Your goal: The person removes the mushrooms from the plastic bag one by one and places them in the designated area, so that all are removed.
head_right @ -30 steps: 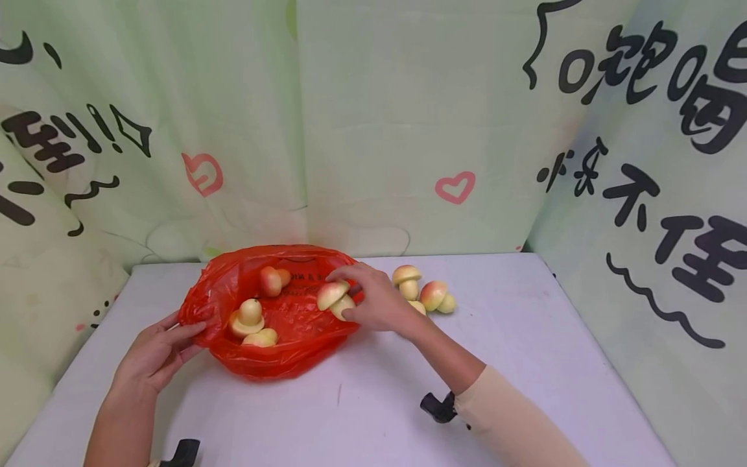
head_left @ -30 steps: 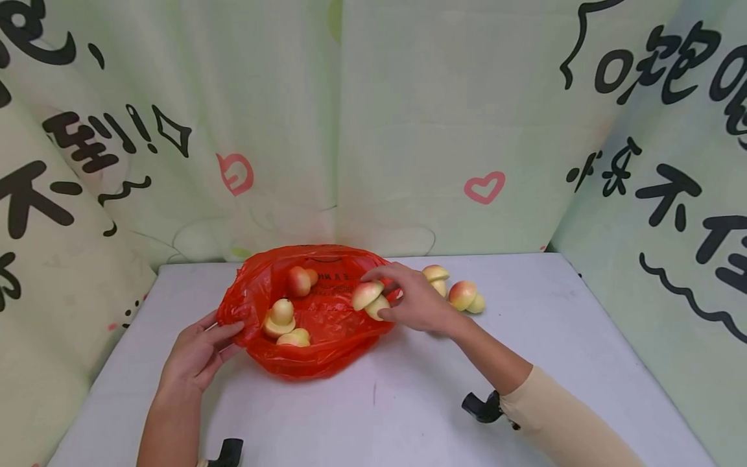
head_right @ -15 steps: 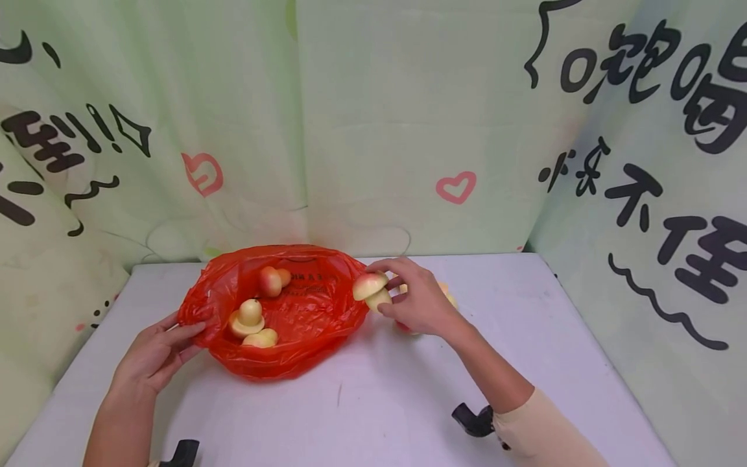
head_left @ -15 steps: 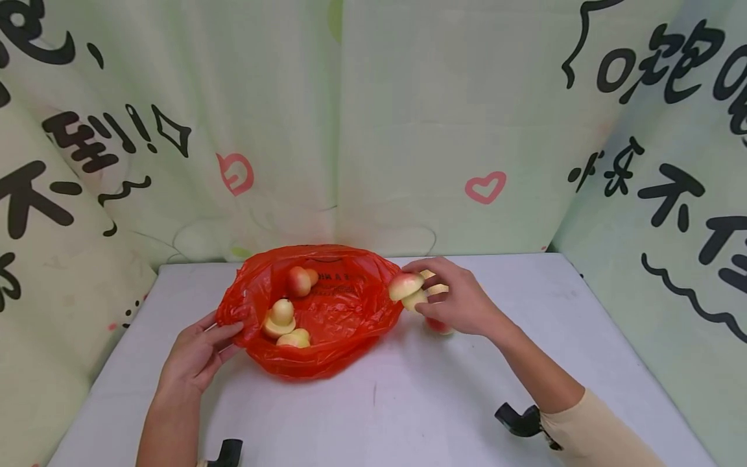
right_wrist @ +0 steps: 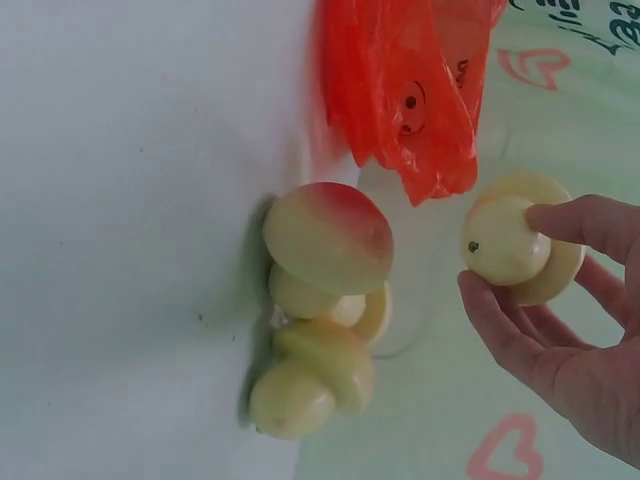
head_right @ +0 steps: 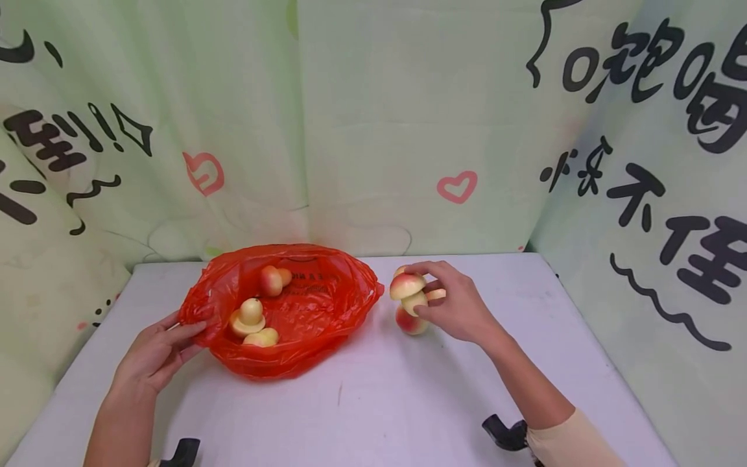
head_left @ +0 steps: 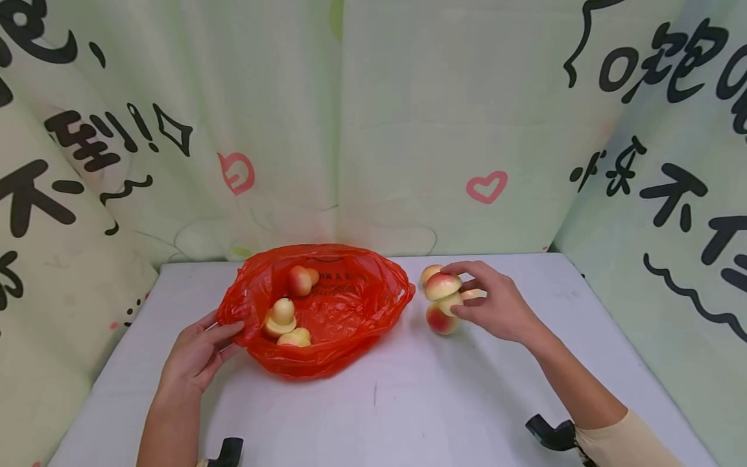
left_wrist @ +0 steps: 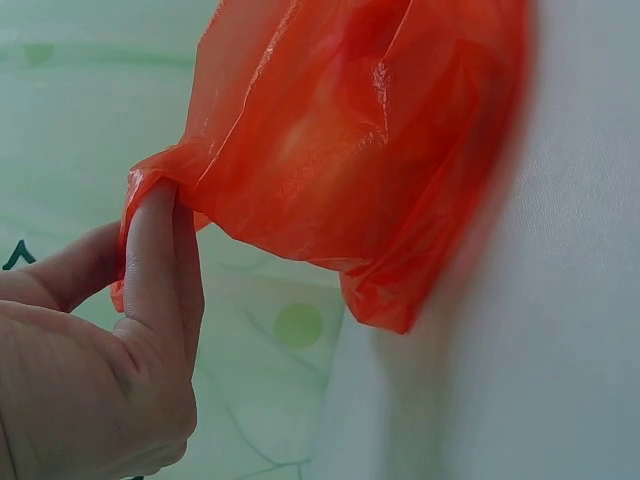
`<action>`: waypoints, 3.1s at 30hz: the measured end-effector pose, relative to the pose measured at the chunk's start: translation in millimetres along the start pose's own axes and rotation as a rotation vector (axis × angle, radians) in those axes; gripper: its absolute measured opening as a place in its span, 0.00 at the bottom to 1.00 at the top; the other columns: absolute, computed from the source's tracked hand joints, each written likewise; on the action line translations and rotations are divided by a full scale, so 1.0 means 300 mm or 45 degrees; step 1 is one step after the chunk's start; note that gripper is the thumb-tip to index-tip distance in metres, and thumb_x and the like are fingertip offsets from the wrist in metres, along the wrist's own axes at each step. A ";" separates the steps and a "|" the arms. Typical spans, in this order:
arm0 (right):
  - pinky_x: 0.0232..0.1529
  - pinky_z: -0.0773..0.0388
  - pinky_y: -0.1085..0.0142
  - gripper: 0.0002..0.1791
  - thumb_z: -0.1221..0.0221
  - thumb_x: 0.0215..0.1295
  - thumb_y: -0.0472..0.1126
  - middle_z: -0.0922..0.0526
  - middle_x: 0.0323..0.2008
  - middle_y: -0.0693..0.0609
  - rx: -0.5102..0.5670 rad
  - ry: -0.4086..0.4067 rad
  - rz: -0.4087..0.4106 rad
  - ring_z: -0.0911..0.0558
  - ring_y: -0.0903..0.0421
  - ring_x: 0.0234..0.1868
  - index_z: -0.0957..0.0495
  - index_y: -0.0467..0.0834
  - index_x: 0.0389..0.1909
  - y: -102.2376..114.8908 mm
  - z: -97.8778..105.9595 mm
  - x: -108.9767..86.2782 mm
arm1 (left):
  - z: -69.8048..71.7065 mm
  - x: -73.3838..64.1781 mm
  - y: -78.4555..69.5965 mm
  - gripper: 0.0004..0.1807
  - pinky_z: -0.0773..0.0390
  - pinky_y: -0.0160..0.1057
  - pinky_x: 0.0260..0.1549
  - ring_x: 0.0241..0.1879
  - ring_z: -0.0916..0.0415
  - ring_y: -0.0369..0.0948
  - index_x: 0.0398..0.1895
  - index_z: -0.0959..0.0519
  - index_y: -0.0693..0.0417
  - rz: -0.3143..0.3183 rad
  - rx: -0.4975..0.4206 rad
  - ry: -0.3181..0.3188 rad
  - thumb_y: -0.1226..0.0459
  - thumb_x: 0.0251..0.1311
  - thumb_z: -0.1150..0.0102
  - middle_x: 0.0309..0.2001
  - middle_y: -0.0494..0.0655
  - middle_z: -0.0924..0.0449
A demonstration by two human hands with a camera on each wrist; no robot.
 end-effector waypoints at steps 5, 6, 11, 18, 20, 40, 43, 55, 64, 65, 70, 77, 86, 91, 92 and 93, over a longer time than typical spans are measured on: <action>0.49 0.11 0.61 0.32 0.29 0.62 0.32 0.24 0.63 0.48 -0.045 -0.027 -0.022 0.15 0.45 0.54 0.24 0.52 0.66 -0.023 0.026 -0.023 | -0.002 -0.004 -0.001 0.46 0.16 0.35 0.54 0.49 0.17 0.31 0.85 0.47 0.41 -0.011 -0.006 -0.001 0.59 0.69 0.33 0.70 0.42 0.34; 0.49 0.11 0.61 0.32 0.28 0.62 0.33 0.24 0.63 0.48 -0.057 -0.031 -0.023 0.16 0.45 0.54 0.24 0.52 0.66 -0.027 0.030 -0.027 | -0.001 -0.005 -0.001 0.46 0.16 0.35 0.54 0.49 0.17 0.31 0.85 0.47 0.41 -0.012 -0.007 -0.001 0.59 0.69 0.33 0.70 0.42 0.34; 0.48 0.11 0.61 0.32 0.28 0.62 0.33 0.23 0.64 0.48 -0.073 -0.052 -0.031 0.15 0.46 0.53 0.24 0.51 0.66 -0.053 0.052 -0.047 | 0.000 -0.005 0.001 0.46 0.16 0.35 0.54 0.49 0.17 0.31 0.85 0.47 0.41 -0.015 -0.010 -0.001 0.59 0.69 0.33 0.71 0.43 0.34; 0.46 0.13 0.70 0.32 0.27 0.61 0.34 0.23 0.63 0.47 -0.100 -0.066 -0.057 0.15 0.45 0.53 0.25 0.50 0.66 -0.092 0.077 -0.078 | 0.000 -0.005 0.001 0.46 0.16 0.36 0.55 0.50 0.17 0.31 0.85 0.47 0.41 -0.019 -0.007 -0.003 0.59 0.69 0.33 0.71 0.43 0.34; 0.45 0.14 0.73 0.32 0.27 0.61 0.33 0.23 0.63 0.46 -0.099 -0.069 -0.059 0.15 0.46 0.52 0.25 0.49 0.65 -0.102 0.082 -0.087 | 0.000 -0.004 0.001 0.46 0.16 0.36 0.55 0.49 0.17 0.31 0.85 0.47 0.41 -0.019 -0.008 -0.001 0.59 0.69 0.33 0.72 0.43 0.35; 0.38 0.14 0.69 0.32 0.28 0.58 0.30 0.23 0.62 0.40 -0.155 -0.063 -0.109 0.14 0.42 0.50 0.25 0.46 0.64 -0.186 0.069 -0.114 | 0.001 -0.001 0.004 0.46 0.16 0.35 0.55 0.50 0.17 0.31 0.85 0.47 0.41 -0.025 0.015 -0.009 0.59 0.69 0.33 0.73 0.45 0.36; 0.39 0.14 0.69 0.32 0.28 0.58 0.30 0.23 0.61 0.40 -0.162 -0.061 -0.111 0.14 0.43 0.50 0.24 0.45 0.63 -0.197 0.064 -0.115 | 0.002 -0.001 0.003 0.46 0.16 0.35 0.55 0.49 0.17 0.31 0.85 0.47 0.40 -0.025 0.014 -0.009 0.59 0.70 0.33 0.74 0.45 0.36; 0.40 0.15 0.70 0.31 0.28 0.57 0.30 0.22 0.60 0.41 -0.175 -0.032 -0.136 0.15 0.44 0.50 0.24 0.45 0.62 -0.231 0.042 -0.123 | 0.004 -0.003 0.002 0.46 0.16 0.34 0.54 0.49 0.17 0.31 0.85 0.47 0.41 -0.035 0.015 -0.007 0.58 0.69 0.33 0.73 0.44 0.36; 0.40 0.15 0.69 0.31 0.28 0.56 0.29 0.21 0.59 0.40 -0.187 -0.010 -0.163 0.15 0.44 0.49 0.23 0.45 0.62 -0.248 0.027 -0.126 | 0.001 0.001 0.002 0.46 0.15 0.35 0.53 0.49 0.17 0.32 0.85 0.48 0.41 -0.020 0.015 -0.007 0.59 0.70 0.34 0.74 0.46 0.36; 0.40 0.15 0.69 0.31 0.28 0.56 0.29 0.21 0.59 0.41 -0.187 -0.007 -0.163 0.15 0.44 0.49 0.23 0.45 0.62 -0.251 0.024 -0.126 | 0.000 0.001 0.001 0.46 0.15 0.35 0.53 0.49 0.17 0.32 0.85 0.48 0.41 -0.021 0.015 -0.006 0.59 0.70 0.34 0.74 0.46 0.37; 0.40 0.16 0.70 0.31 0.28 0.56 0.29 0.21 0.59 0.40 -0.193 0.004 -0.174 0.15 0.45 0.49 0.23 0.45 0.61 -0.269 0.011 -0.127 | -0.002 -0.001 -0.001 0.46 0.15 0.35 0.53 0.49 0.17 0.32 0.85 0.48 0.42 -0.024 0.023 -0.003 0.59 0.70 0.34 0.75 0.47 0.37; 0.40 0.15 0.70 0.32 0.27 0.55 0.27 0.22 0.59 0.39 -0.183 0.007 -0.156 0.15 0.43 0.49 0.23 0.43 0.61 -0.286 -0.005 -0.130 | -0.006 -0.001 0.000 0.46 0.15 0.34 0.53 0.49 0.17 0.32 0.85 0.48 0.42 -0.019 0.033 -0.009 0.58 0.69 0.33 0.74 0.47 0.37; 0.41 0.14 0.70 0.32 0.26 0.57 0.29 0.23 0.61 0.38 -0.136 0.021 -0.168 0.15 0.43 0.51 0.24 0.44 0.63 -0.283 -0.007 -0.137 | -0.009 -0.007 0.002 0.46 0.16 0.35 0.55 0.51 0.18 0.32 0.85 0.47 0.41 -0.024 0.033 -0.010 0.58 0.69 0.33 0.75 0.47 0.37; 0.46 0.11 0.59 0.33 0.26 0.57 0.30 0.23 0.61 0.39 -0.119 0.014 -0.138 0.15 0.44 0.51 0.24 0.45 0.64 -0.278 -0.004 -0.142 | -0.010 -0.009 0.001 0.46 0.16 0.35 0.55 0.51 0.19 0.32 0.85 0.47 0.41 -0.025 0.036 -0.009 0.58 0.69 0.33 0.75 0.47 0.38; 0.46 0.11 0.58 0.33 0.26 0.57 0.31 0.23 0.60 0.39 -0.116 0.011 -0.137 0.15 0.44 0.51 0.25 0.44 0.64 -0.277 -0.005 -0.142 | -0.010 -0.010 0.000 0.46 0.16 0.35 0.55 0.51 0.19 0.32 0.85 0.48 0.41 -0.027 0.036 -0.008 0.58 0.70 0.33 0.75 0.47 0.38; 0.47 0.11 0.57 0.33 0.25 0.57 0.31 0.23 0.60 0.39 -0.118 0.008 -0.136 0.15 0.44 0.51 0.25 0.44 0.64 -0.276 -0.004 -0.141 | -0.010 -0.011 -0.001 0.46 0.16 0.35 0.55 0.51 0.19 0.32 0.85 0.48 0.42 -0.030 0.037 -0.007 0.58 0.70 0.33 0.76 0.47 0.38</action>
Point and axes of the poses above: each hand's wrist, its own x-axis towards the middle knuckle, its own z-axis out of the back of the hand, y = z × x, the point moved 3 cm from there along x, towards the middle knuckle
